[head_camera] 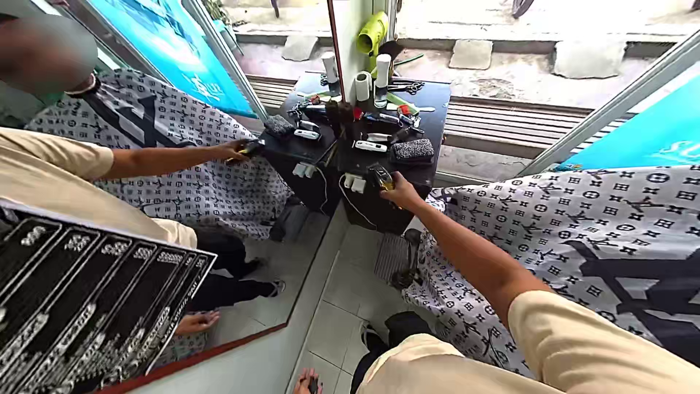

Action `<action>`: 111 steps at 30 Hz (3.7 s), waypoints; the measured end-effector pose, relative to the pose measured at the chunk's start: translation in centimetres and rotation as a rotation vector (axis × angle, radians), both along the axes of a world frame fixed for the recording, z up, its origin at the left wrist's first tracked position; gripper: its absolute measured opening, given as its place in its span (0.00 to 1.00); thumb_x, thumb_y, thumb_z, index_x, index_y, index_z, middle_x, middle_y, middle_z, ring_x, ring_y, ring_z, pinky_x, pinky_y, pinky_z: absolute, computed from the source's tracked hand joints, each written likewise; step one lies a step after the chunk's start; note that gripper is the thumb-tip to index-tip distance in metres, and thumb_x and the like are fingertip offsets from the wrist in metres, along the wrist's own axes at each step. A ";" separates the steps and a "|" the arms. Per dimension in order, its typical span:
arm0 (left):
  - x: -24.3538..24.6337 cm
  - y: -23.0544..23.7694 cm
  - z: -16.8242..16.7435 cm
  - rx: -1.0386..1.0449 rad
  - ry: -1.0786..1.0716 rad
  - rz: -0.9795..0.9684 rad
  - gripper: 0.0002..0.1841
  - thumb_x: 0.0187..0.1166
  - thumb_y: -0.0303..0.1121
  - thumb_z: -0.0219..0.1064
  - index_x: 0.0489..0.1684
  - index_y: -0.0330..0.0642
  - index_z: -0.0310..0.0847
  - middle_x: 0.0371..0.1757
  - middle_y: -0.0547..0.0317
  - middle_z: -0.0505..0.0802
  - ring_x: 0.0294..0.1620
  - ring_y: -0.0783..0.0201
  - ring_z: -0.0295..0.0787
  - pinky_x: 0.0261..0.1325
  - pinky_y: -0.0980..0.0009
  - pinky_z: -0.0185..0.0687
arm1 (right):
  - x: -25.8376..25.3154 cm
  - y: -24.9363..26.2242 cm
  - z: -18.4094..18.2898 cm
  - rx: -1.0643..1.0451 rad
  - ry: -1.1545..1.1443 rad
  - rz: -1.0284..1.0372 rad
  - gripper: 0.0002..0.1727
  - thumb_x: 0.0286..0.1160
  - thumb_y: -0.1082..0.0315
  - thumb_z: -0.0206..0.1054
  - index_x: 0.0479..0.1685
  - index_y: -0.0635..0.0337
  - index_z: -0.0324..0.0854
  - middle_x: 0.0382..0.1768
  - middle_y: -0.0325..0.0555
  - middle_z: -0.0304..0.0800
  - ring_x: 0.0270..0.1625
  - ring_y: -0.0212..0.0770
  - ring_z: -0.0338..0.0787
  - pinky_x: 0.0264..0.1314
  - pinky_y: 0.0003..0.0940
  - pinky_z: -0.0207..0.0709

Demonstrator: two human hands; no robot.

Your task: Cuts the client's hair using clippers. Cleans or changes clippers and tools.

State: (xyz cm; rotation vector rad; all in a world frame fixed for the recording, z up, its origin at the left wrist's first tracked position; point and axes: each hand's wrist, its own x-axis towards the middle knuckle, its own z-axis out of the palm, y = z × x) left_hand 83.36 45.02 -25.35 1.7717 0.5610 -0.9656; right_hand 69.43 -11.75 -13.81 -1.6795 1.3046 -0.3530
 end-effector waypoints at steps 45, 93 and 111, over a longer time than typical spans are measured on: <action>14.5 -77.0 13.3 -0.405 -1.667 -1.086 0.12 0.82 0.24 0.62 0.50 0.42 0.94 0.60 0.44 0.92 0.67 0.47 0.87 0.74 0.53 0.78 | 6.0 -4.5 -5.3 -0.364 -0.260 -0.105 0.25 0.79 0.57 0.70 0.69 0.62 0.83 0.62 0.55 0.88 0.63 0.46 0.89 0.69 0.41 0.83; -34.0 -20.0 15.4 -0.815 1.146 -1.996 0.74 0.52 0.94 0.27 0.91 0.36 0.58 0.89 0.50 0.72 0.89 0.57 0.66 0.85 0.56 0.66 | -30.1 57.5 -3.3 -0.227 0.180 -1.183 0.26 0.65 0.55 0.78 0.57 0.66 0.88 0.58 0.61 0.89 0.62 0.54 0.89 0.68 0.53 0.82; -72.9 -14.5 19.0 -1.047 0.765 -2.152 0.53 0.82 0.68 0.11 0.92 0.28 0.47 0.92 0.40 0.63 0.93 0.56 0.57 0.92 0.54 0.53 | -71.5 57.8 9.3 -0.913 -0.137 -0.941 0.26 0.74 0.58 0.74 0.66 0.67 0.82 0.64 0.51 0.86 0.67 0.34 0.85 0.74 0.30 0.79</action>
